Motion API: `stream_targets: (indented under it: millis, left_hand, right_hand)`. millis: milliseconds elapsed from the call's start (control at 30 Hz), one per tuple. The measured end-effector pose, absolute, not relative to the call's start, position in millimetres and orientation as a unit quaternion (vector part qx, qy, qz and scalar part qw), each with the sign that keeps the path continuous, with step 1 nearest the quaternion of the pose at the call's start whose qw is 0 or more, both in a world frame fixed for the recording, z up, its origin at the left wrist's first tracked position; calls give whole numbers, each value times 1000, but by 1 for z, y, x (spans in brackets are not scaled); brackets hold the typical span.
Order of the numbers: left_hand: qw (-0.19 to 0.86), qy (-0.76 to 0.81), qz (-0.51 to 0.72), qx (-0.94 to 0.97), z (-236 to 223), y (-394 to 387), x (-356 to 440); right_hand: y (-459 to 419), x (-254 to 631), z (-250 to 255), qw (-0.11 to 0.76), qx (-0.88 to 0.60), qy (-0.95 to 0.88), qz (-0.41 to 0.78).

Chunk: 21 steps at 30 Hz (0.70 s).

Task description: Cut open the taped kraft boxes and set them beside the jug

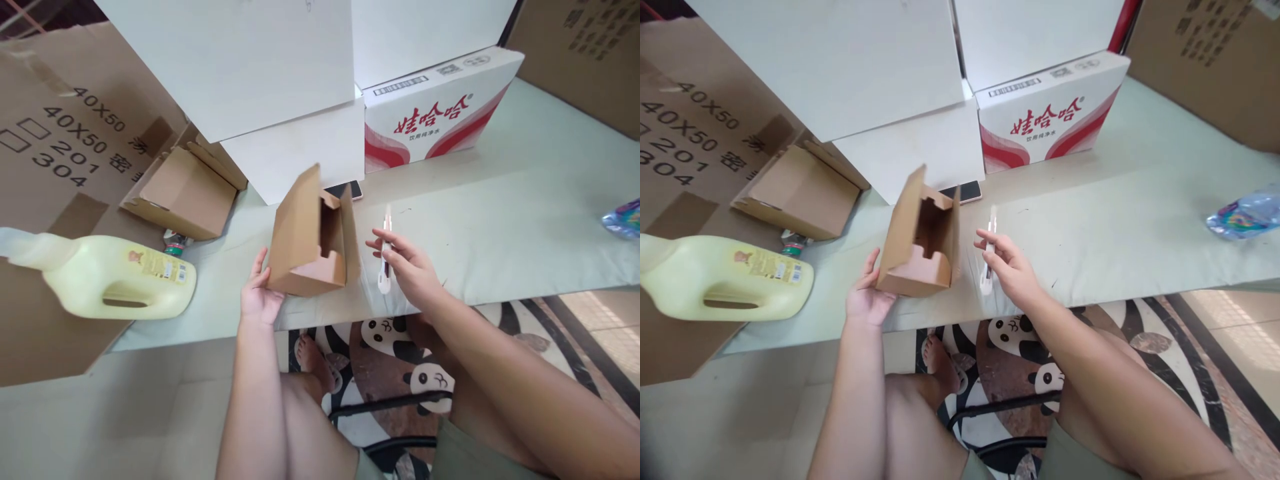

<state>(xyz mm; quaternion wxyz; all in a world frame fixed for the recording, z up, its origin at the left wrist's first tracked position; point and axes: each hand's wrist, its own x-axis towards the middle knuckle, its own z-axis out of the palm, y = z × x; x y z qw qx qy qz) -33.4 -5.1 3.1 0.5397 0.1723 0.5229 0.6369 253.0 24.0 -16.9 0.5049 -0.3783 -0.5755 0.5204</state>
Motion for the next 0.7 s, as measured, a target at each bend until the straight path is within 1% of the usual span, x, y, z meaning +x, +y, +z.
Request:
stream_targets:
  millis: [133,200,300,400,433,500,600,700]
  left_hand:
    - [475,573,623,240,-10,2,-12]
    - [440,561,644,279,-13,4,-3]
    - [359,499,728,304,-10,4,1]
    - [229,445,774,389,-6,0,-2]
    - [194,437,764,434,-5,-2,-2]
    - [162,440,715,519,-4,-5,1]
    - [167,474,619,603,-3,-8,9]
    - [150,494,568,642,-2,-8,17]
  right_hand:
    - [13,248,-10,423,-352,-699,457]
    - [8,244,-8,399,-343,-740,419]
    - [4,241,-6,402,-353,-750,389]
    - [4,239,-6,435,-360,-740,366]
    - [4,239,-6,446,-358,-738,358]
    - [7,236,-6,462,-355,-736,345]
    - [13,230,-2,478,-365,-725,335]
    - [20,224,3,490,-376,-716,326]
